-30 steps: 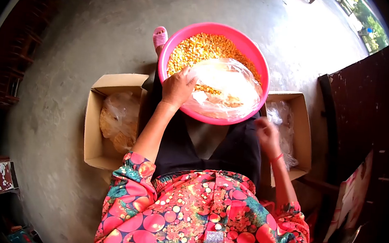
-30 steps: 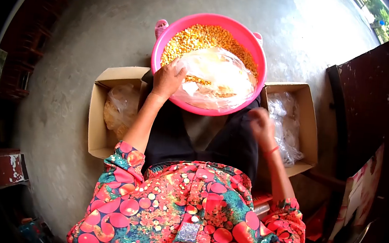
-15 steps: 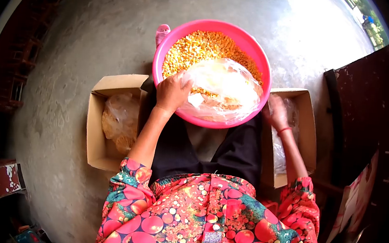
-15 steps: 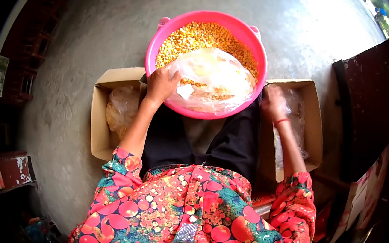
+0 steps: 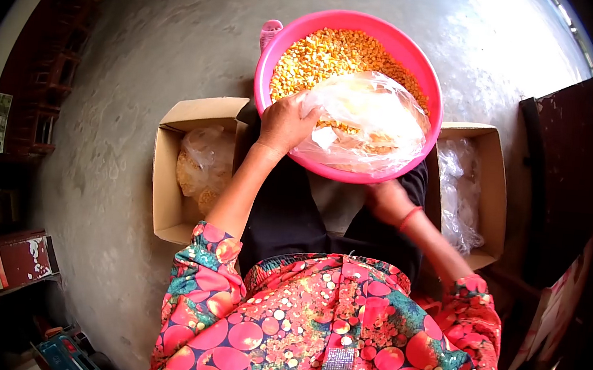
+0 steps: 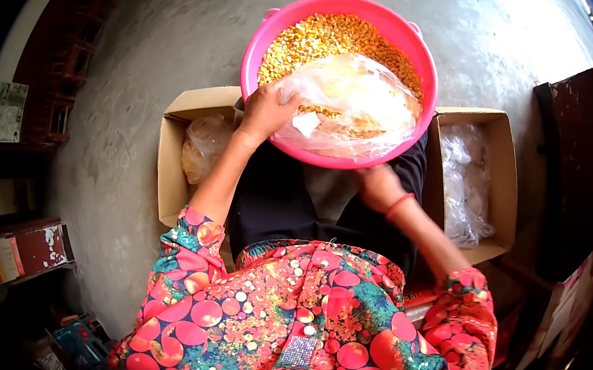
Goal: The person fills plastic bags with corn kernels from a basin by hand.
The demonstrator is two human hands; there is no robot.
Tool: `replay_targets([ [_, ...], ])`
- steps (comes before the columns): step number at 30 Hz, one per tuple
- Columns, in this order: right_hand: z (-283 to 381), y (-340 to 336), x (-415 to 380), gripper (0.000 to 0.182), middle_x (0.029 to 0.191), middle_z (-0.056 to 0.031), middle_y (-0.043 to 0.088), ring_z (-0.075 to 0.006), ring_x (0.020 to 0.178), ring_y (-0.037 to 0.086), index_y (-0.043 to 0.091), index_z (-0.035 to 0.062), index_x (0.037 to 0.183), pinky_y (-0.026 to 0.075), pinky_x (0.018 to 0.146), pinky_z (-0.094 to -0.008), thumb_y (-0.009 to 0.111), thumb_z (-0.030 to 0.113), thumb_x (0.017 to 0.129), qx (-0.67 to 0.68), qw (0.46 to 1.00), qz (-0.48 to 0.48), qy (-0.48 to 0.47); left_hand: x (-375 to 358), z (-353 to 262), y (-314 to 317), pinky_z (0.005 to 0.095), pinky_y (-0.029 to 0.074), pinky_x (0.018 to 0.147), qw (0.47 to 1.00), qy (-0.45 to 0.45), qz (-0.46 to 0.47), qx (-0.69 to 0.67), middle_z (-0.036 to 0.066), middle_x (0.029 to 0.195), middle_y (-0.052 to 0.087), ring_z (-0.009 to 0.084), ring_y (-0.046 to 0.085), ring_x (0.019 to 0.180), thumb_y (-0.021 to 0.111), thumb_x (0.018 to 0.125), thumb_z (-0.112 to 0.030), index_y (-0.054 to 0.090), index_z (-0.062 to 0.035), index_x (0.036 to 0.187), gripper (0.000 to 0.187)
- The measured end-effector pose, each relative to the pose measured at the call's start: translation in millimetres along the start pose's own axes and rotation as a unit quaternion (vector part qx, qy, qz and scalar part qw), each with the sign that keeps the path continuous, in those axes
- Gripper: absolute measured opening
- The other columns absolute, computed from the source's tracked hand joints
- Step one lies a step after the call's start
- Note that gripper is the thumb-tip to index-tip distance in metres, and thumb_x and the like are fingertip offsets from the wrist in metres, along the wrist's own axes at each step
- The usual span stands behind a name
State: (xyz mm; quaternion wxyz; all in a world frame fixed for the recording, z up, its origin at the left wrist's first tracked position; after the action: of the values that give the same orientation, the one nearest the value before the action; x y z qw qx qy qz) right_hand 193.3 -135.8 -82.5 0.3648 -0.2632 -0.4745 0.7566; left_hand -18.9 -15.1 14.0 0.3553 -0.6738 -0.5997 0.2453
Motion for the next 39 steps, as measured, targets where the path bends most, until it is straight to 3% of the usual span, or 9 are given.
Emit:
replay_targets([
  [2,73,22,27,0.049,0.121,-0.0216,0.049,-0.0344,0.111,0.050,0.045,0.0052,0.125,0.040,0.095,-0.0408,0.055,0.014,0.078,0.181,0.974,0.134,0.023,-1,4,2,0.0437,0.049,0.073,1.000,0.015,-0.025,-0.004,0.021,0.084,0.064,0.0360,0.061,0.081,0.063,0.076,-0.032,0.061,-0.0018,0.103,0.040],
  [6,217,15,43,0.053,0.137,-0.0131,0.036,-0.0333,0.130,0.029,0.042,0.0105,0.131,0.028,0.104,-0.0462,0.056,0.025,0.081,0.267,0.891,-0.015,-0.367,-3,2,-3,0.0436,0.049,0.073,0.999,0.033,-0.029,0.001,0.021,0.084,0.064,0.0358,0.061,0.081,0.063,0.077,-0.032,0.061,-0.0020,0.103,0.040],
  [10,114,81,78,0.050,0.134,-0.0139,0.040,-0.0286,0.130,0.029,0.044,0.0116,0.130,0.027,0.105,-0.0425,0.051,0.028,0.084,0.164,0.981,-0.070,-0.081,-4,1,-1,0.0432,0.049,0.074,1.000,0.019,0.006,0.012,0.020,0.085,0.064,0.0353,0.061,0.082,0.062,0.077,-0.031,0.061,-0.0030,0.104,0.039],
  [13,-7,154,48,0.058,0.140,-0.0156,0.034,-0.0286,0.130,0.030,0.033,0.0032,0.135,0.026,0.107,-0.0370,0.050,0.021,0.082,-0.316,0.945,0.029,0.079,-3,1,-5,0.0430,0.049,0.074,1.000,0.015,0.010,0.025,0.020,0.086,0.064,0.0351,0.061,0.083,0.062,0.077,-0.031,0.062,-0.0036,0.104,0.038],
  [14,-11,136,34,0.059,0.141,-0.0168,0.032,-0.0289,0.130,0.030,0.031,0.0025,0.136,0.025,0.107,-0.0358,0.050,0.020,0.082,-0.095,0.962,0.192,0.170,-3,-1,-3,0.0430,0.049,0.075,1.000,0.010,0.018,0.020,0.019,0.086,0.064,0.0349,0.061,0.083,0.062,0.077,-0.031,0.062,-0.0038,0.103,0.038],
  [18,66,98,65,0.060,0.136,-0.0227,0.035,-0.0364,0.127,0.033,0.033,0.0017,0.134,0.027,0.105,-0.0412,0.053,0.022,0.082,0.238,0.970,-0.007,0.050,-2,-1,-4,0.0434,0.049,0.073,1.000,0.015,0.000,-0.012,0.020,0.085,0.064,0.0354,0.061,0.082,0.063,0.076,-0.030,0.062,-0.0048,0.101,0.035],
  [26,167,-89,53,0.028,0.103,-0.0158,0.062,-0.0281,0.097,0.059,0.057,0.0023,0.111,0.045,0.087,-0.0359,0.054,0.014,0.086,0.492,0.833,0.188,-0.169,13,24,11,0.0398,0.050,0.066,0.985,0.025,-0.030,-0.166,0.019,0.078,0.065,0.0311,0.064,0.074,0.063,0.078,-0.021,0.061,-0.0005,0.098,0.029],
  [34,59,-177,102,0.057,0.127,-0.0163,0.046,-0.0327,0.114,0.047,0.038,0.0077,0.133,0.039,0.094,-0.0406,0.060,0.009,0.081,0.052,0.984,-0.164,-0.035,8,5,18,0.0268,0.048,0.079,0.832,-0.113,0.134,-0.527,0.004,0.097,0.062,0.0110,0.057,0.088,0.077,0.073,-0.020,0.055,0.0007,0.109,0.047],
  [39,-50,-121,124,0.055,0.135,-0.0177,0.039,-0.0360,0.125,0.036,0.039,0.0158,0.133,0.034,0.098,-0.0483,0.056,0.027,0.083,-0.048,0.987,-0.076,0.135,11,24,26,0.0331,0.046,0.088,0.940,0.006,-0.020,-0.341,0.016,0.115,0.053,0.0238,0.054,0.103,0.072,0.063,0.002,0.043,-0.0018,0.126,0.069],
])
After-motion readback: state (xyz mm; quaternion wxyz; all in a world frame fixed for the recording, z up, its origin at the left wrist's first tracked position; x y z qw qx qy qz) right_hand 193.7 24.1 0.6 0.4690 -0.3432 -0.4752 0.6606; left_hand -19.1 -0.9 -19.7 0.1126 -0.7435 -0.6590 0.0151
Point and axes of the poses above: each hand's wrist, its own x-axis towards the middle knuckle, its own y-axis out of the palm, z = x × y, the point moved 5 cm from there along x, towards the middle knuckle
